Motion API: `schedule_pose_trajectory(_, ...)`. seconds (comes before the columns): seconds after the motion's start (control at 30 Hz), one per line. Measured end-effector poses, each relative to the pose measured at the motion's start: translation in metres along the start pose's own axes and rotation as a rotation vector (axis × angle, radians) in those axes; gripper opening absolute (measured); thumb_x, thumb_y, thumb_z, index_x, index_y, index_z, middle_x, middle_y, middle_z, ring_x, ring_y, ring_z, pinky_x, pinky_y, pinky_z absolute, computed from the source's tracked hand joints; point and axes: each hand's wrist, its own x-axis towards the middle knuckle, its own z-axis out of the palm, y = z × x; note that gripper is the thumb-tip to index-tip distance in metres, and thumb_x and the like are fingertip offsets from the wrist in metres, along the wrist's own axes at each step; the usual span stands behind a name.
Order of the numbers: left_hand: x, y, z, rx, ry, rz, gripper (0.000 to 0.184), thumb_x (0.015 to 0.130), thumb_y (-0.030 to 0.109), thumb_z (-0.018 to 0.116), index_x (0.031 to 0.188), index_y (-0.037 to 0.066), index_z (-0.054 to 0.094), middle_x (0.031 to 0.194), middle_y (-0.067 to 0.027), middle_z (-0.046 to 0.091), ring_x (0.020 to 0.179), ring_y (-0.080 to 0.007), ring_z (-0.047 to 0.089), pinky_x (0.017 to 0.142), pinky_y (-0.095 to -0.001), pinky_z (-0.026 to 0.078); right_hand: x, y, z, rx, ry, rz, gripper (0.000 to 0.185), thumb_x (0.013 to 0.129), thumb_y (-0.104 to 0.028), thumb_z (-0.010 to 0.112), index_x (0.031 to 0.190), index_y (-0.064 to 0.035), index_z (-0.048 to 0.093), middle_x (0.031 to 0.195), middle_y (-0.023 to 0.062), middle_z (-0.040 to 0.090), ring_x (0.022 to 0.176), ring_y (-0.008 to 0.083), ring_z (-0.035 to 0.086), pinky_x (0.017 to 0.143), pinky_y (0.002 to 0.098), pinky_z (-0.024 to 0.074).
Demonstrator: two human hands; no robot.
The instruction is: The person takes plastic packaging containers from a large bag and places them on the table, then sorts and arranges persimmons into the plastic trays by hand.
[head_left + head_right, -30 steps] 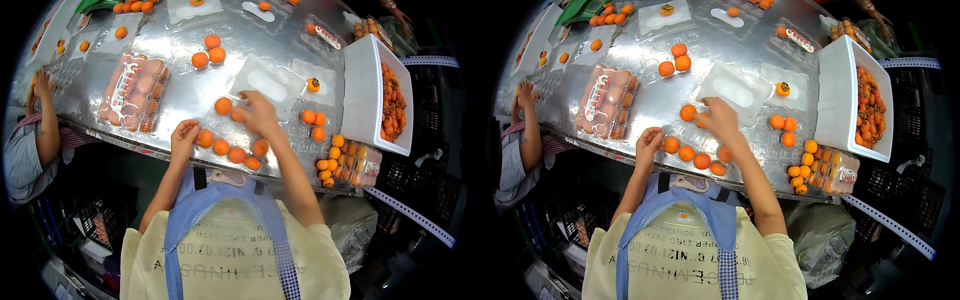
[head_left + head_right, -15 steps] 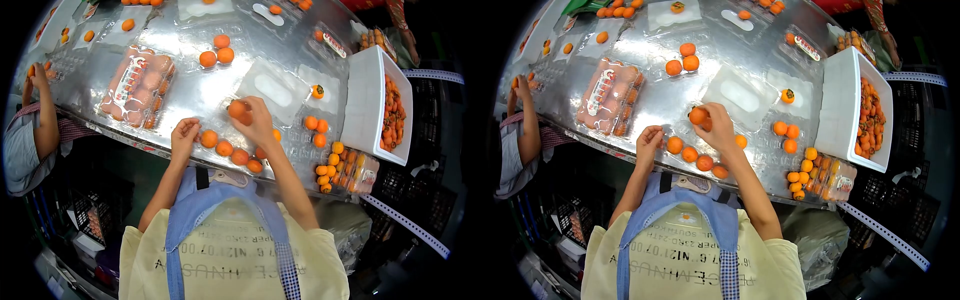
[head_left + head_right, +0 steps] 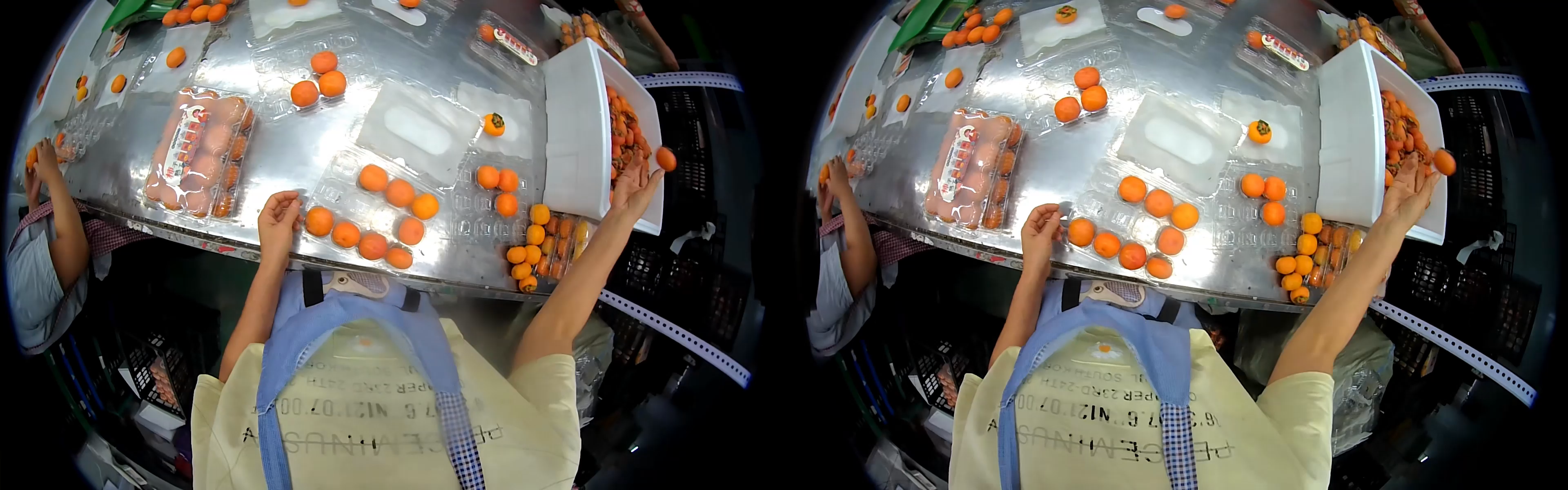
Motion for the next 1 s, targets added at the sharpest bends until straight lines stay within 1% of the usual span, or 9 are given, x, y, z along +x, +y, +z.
schedule_pose_trajectory(0.07,-0.001,0.003,0.003,-0.002,0.005,-0.008,0.017,0.086,0.007,0.060,0.101,0.002,0.058,0.086,-0.0030,0.060,0.063,-0.0061,0.054,0.054,-0.0175,0.040,0.002,-0.006,0.000,-0.139,-0.026,0.019,0.038,0.087,-0.016,0.059,0.117,0.0054,0.051,0.110,0.0136,0.059,0.098,0.0205,0.058,0.091,0.0322,0.0469)
schedule_pose_trajectory(0.13,0.000,0.002,0.004,-0.001,0.009,0.001,0.017,0.086,0.007,0.060,0.102,0.002,0.058,0.086,-0.0035,0.060,0.063,-0.0065,0.054,0.054,-0.0174,0.040,-0.043,0.030,0.020,-0.640,-0.087,-0.065,0.037,0.085,-0.017,0.063,0.114,0.0041,0.054,0.107,0.0128,0.061,0.094,0.0181,0.059,0.086,0.0311,0.0488)
schedule_pose_trajectory(0.17,0.000,0.002,0.003,0.000,0.012,0.006,0.017,0.086,0.007,0.060,0.102,0.002,0.058,0.086,-0.0037,0.060,0.063,-0.0066,0.055,0.054,-0.0173,0.040,-0.081,0.047,0.044,-0.730,-0.154,0.051,0.034,0.082,-0.016,0.065,0.111,0.0006,0.058,0.104,0.0090,0.062,0.088,0.0157,0.060,0.078,0.0302,0.0503)
schedule_pose_trajectory(0.2,-0.001,0.001,0.003,-0.008,0.015,0.006,0.018,0.086,0.007,0.060,0.102,0.002,0.058,0.087,-0.0038,0.060,0.063,-0.0065,0.055,0.055,-0.0174,0.041,-0.098,0.069,0.042,-0.853,-0.357,0.192,0.030,0.080,-0.013,0.065,0.108,-0.0021,0.061,0.099,0.0056,0.064,0.083,0.0137,0.059,0.072,0.0285,0.0495)
schedule_pose_trajectory(0.23,-0.001,0.000,0.002,-0.010,0.014,0.006,0.018,0.086,0.007,0.060,0.103,0.002,0.058,0.087,-0.0037,0.060,0.063,-0.0065,0.054,0.055,-0.0174,0.041,-0.117,0.098,0.032,-0.982,-0.608,0.070,0.030,0.078,-0.013,0.066,0.107,-0.0043,0.062,0.096,0.0047,0.065,0.080,0.0130,0.059,0.070,0.0270,0.0486)
schedule_pose_trajectory(0.27,-0.001,-0.001,0.001,-0.010,0.013,0.005,0.018,0.086,0.007,0.059,0.103,0.002,0.058,0.087,-0.0036,0.060,0.063,-0.0064,0.054,0.055,-0.0174,0.041,-0.146,0.103,0.057,-1.169,-0.696,0.252,0.032,0.076,-0.015,0.068,0.107,-0.0048,0.062,0.094,0.0053,0.064,0.077,0.0136,0.059,0.068,0.0268,0.0486)
schedule_pose_trajectory(0.47,-0.006,0.002,0.001,0.025,0.013,-0.013,0.017,0.087,0.009,0.059,0.103,0.002,0.058,0.081,-0.0002,0.058,0.064,-0.0051,0.053,0.055,-0.0169,0.040,-0.216,0.140,0.085,-1.246,-0.990,0.100,0.034,0.072,-0.013,0.068,0.105,-0.0064,0.062,0.091,0.0075,0.063,0.073,0.0215,0.061,0.066,0.0306,0.0489)
schedule_pose_trajectory(0.67,-0.003,0.000,-0.002,0.015,0.024,0.006,0.017,0.086,0.006,0.059,0.102,0.002,0.058,0.085,-0.0032,0.059,0.063,-0.0064,0.053,0.055,-0.0180,0.042,-0.220,0.135,0.074,-1.576,-1.128,-0.124,0.039,0.069,-0.010,0.067,0.107,-0.0106,0.060,0.101,0.0059,0.060,0.092,0.0269,0.058,0.074,0.0365,0.0487)
schedule_pose_trajectory(1.0,0.000,-0.021,-0.013,0.077,0.086,0.041,0.015,0.087,0.009,0.060,0.101,0.004,0.059,0.076,0.0017,0.058,0.062,-0.0039,0.051,0.052,-0.0166,0.039,-0.217,0.143,0.056,-1.336,-1.169,-0.167,0.045,0.061,-0.011,0.072,0.102,-0.0068,0.054,0.098,0.0080,0.056,0.095,0.0269,0.054,0.069,0.0372,0.0498)
